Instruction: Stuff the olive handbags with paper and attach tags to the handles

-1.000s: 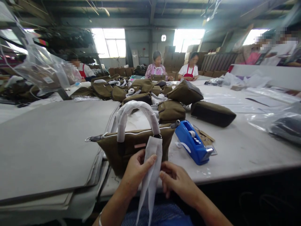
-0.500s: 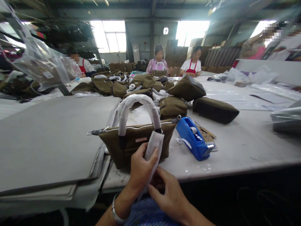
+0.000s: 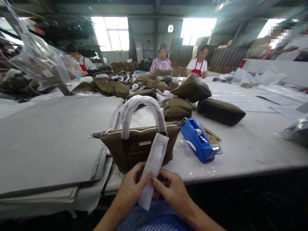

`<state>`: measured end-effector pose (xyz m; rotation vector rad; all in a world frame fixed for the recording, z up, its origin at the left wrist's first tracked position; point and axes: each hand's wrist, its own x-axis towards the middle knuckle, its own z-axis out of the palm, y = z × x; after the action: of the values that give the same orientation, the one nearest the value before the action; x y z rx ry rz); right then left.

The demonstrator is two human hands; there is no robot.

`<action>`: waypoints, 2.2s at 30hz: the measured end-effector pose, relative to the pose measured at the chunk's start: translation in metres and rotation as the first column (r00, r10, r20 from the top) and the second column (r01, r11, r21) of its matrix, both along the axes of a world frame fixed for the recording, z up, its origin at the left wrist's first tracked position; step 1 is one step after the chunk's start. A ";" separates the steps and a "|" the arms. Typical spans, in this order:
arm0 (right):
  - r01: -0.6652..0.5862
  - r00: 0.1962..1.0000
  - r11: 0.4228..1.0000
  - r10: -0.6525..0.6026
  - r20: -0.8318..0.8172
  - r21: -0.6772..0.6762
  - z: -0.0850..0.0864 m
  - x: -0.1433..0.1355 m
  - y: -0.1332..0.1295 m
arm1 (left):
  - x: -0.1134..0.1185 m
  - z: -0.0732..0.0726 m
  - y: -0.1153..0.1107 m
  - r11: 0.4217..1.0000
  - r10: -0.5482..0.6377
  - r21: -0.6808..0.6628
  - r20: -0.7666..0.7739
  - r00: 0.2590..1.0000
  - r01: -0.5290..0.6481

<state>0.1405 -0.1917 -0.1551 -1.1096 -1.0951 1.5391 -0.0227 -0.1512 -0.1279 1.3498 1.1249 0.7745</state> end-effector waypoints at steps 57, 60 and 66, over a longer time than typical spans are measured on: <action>0.804 0.594 0.588 -0.801 0.072 -0.087 -0.046 0.181 -0.007 | -0.004 -0.017 0.006 0.974 0.218 -0.089 0.092 0.972 -0.210; 0.765 0.644 0.642 -0.762 0.072 -0.050 -0.041 0.154 -0.013 | -0.004 -0.020 0.007 0.976 0.213 -0.073 0.080 0.974 -0.207; 0.349 0.899 0.928 -0.370 0.235 0.128 0.003 0.080 -0.008 | -0.006 -0.029 0.007 0.980 0.197 -0.027 0.065 0.978 -0.195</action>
<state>0.2209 -0.1994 -0.1520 -1.3935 -1.0400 1.0714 -0.0285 -0.1441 -0.1572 1.1987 1.2208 0.9424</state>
